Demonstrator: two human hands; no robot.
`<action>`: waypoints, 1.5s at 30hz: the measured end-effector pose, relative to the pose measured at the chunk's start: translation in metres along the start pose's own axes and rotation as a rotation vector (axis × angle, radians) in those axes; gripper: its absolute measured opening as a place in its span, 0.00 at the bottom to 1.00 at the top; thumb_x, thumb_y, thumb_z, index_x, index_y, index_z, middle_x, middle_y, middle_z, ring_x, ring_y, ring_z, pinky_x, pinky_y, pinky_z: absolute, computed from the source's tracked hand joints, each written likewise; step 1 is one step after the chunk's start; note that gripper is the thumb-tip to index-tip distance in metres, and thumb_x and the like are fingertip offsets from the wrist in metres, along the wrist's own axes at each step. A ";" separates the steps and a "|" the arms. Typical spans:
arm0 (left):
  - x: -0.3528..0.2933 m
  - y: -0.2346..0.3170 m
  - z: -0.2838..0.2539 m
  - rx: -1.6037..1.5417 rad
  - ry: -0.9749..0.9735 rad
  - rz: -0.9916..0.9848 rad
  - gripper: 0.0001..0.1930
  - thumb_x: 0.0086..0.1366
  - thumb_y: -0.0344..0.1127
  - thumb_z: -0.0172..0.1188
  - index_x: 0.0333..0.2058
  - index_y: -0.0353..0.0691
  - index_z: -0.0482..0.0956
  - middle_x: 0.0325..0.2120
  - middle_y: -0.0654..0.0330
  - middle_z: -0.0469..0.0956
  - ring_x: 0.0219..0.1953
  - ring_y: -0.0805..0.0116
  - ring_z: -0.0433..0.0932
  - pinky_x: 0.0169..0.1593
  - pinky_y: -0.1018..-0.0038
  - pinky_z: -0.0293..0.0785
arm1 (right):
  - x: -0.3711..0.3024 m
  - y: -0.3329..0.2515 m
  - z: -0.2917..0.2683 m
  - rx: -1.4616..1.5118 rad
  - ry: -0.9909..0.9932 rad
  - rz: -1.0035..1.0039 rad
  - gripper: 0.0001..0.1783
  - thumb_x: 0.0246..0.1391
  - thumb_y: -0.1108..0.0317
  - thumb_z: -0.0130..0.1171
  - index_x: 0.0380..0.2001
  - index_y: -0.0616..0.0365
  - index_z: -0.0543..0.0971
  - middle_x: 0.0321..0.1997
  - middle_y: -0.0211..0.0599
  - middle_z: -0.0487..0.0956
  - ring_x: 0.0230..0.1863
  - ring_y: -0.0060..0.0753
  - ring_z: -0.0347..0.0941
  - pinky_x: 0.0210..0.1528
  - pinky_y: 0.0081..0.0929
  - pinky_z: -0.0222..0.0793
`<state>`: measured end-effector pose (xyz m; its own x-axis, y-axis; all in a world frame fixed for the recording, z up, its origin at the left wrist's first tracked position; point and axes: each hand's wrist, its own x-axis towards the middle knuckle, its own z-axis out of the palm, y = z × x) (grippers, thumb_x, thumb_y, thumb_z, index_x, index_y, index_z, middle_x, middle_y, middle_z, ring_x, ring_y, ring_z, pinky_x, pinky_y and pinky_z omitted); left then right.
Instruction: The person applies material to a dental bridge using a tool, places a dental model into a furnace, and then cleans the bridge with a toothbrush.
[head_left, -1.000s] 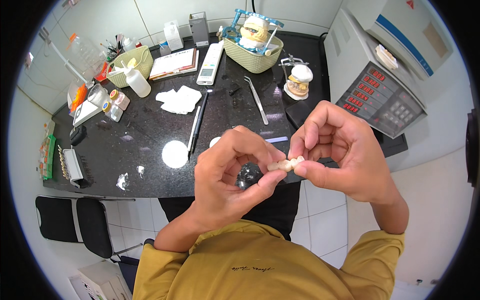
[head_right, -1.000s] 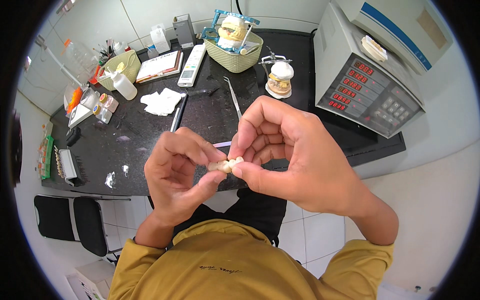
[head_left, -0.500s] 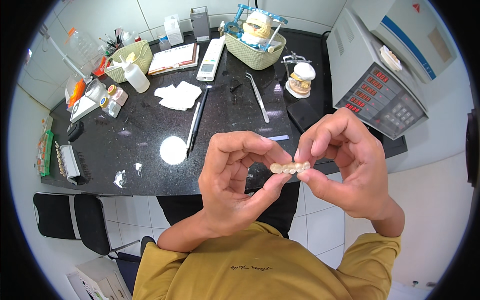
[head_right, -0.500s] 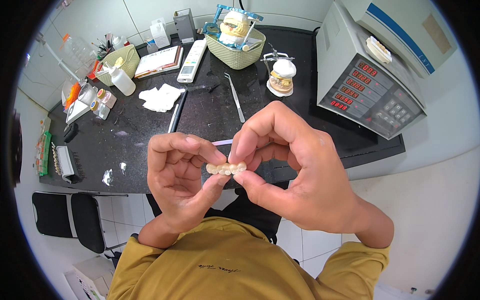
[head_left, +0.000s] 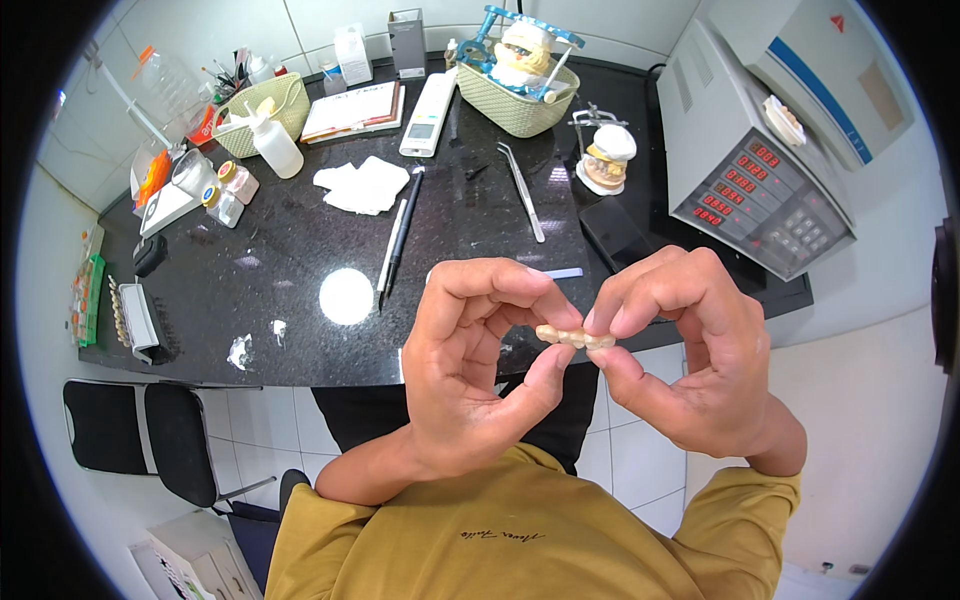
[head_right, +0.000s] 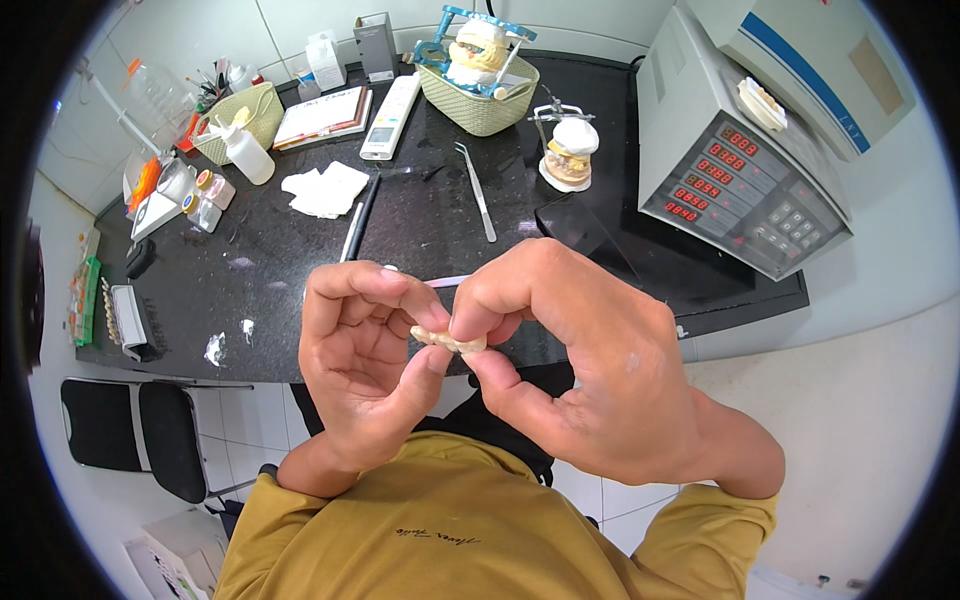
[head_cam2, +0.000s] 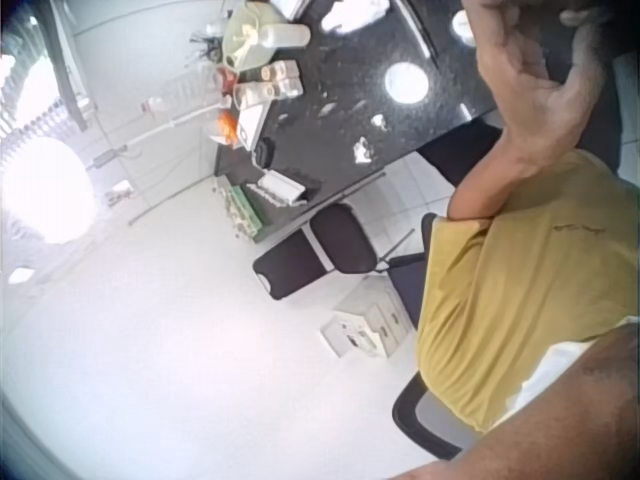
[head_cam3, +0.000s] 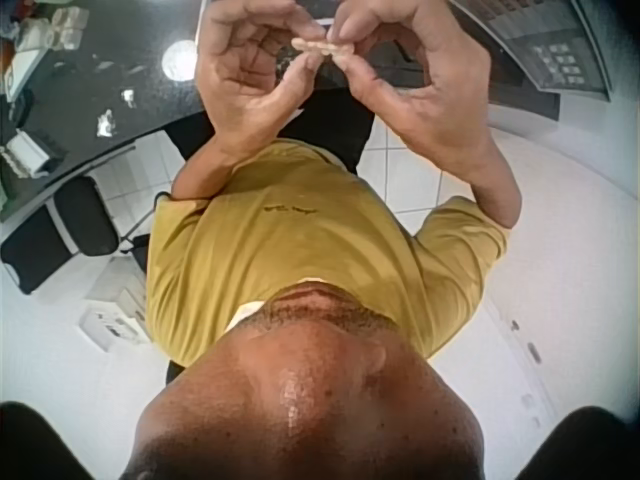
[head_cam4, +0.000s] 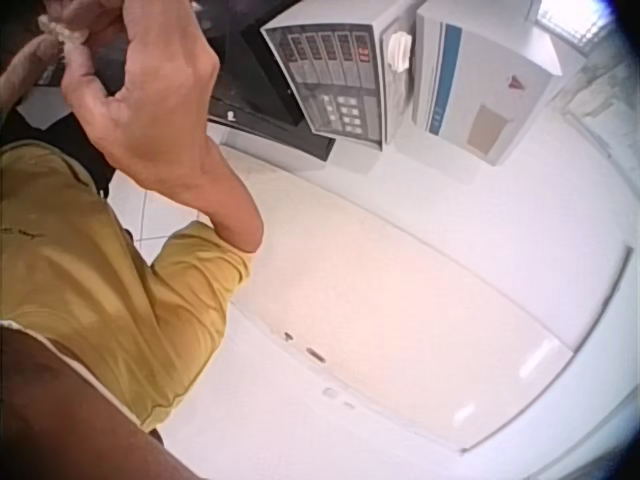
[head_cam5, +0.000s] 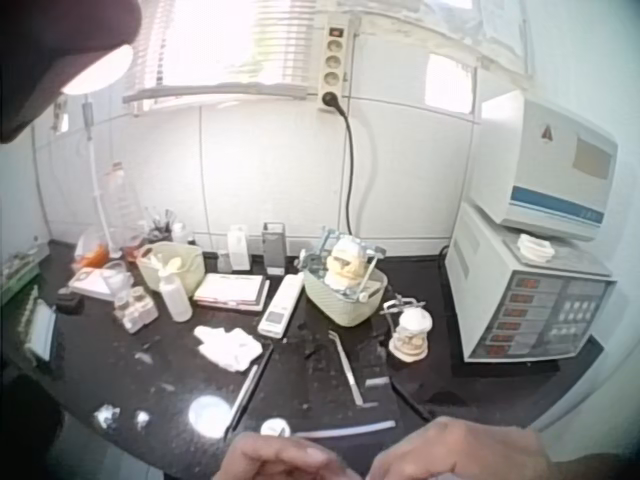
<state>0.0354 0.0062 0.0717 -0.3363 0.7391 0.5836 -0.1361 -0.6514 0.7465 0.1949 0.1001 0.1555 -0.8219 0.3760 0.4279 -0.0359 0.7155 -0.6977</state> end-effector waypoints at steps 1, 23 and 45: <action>0.000 0.001 0.000 -0.005 0.001 -0.009 0.26 0.57 0.12 0.62 0.53 0.31 0.66 0.45 0.53 0.75 0.47 0.66 0.81 0.52 0.70 0.78 | 0.000 0.000 0.001 0.013 0.004 0.005 0.19 0.47 0.87 0.64 0.41 0.60 0.71 0.40 0.43 0.77 0.41 0.27 0.79 0.45 0.26 0.77; -0.017 0.008 -0.013 -0.212 0.103 -0.093 0.14 0.59 0.14 0.66 0.42 0.31 0.75 0.42 0.53 0.76 0.47 0.68 0.79 0.53 0.71 0.79 | 0.004 0.004 0.028 0.561 0.088 0.269 0.10 0.56 0.79 0.68 0.38 0.66 0.76 0.40 0.39 0.81 0.43 0.23 0.82 0.49 0.23 0.81; -0.019 0.024 -0.051 0.108 -0.071 -0.012 0.11 0.60 0.23 0.69 0.39 0.35 0.75 0.35 0.58 0.76 0.36 0.72 0.76 0.38 0.76 0.76 | 0.014 -0.003 0.052 0.630 0.019 0.358 0.08 0.58 0.78 0.67 0.37 0.65 0.76 0.40 0.41 0.82 0.42 0.22 0.82 0.48 0.21 0.80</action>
<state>-0.0093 -0.0322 0.0618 -0.2680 0.7593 0.5930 -0.0371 -0.6232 0.7812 0.1539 0.0722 0.1336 -0.8350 0.5377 0.1170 -0.0916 0.0739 -0.9931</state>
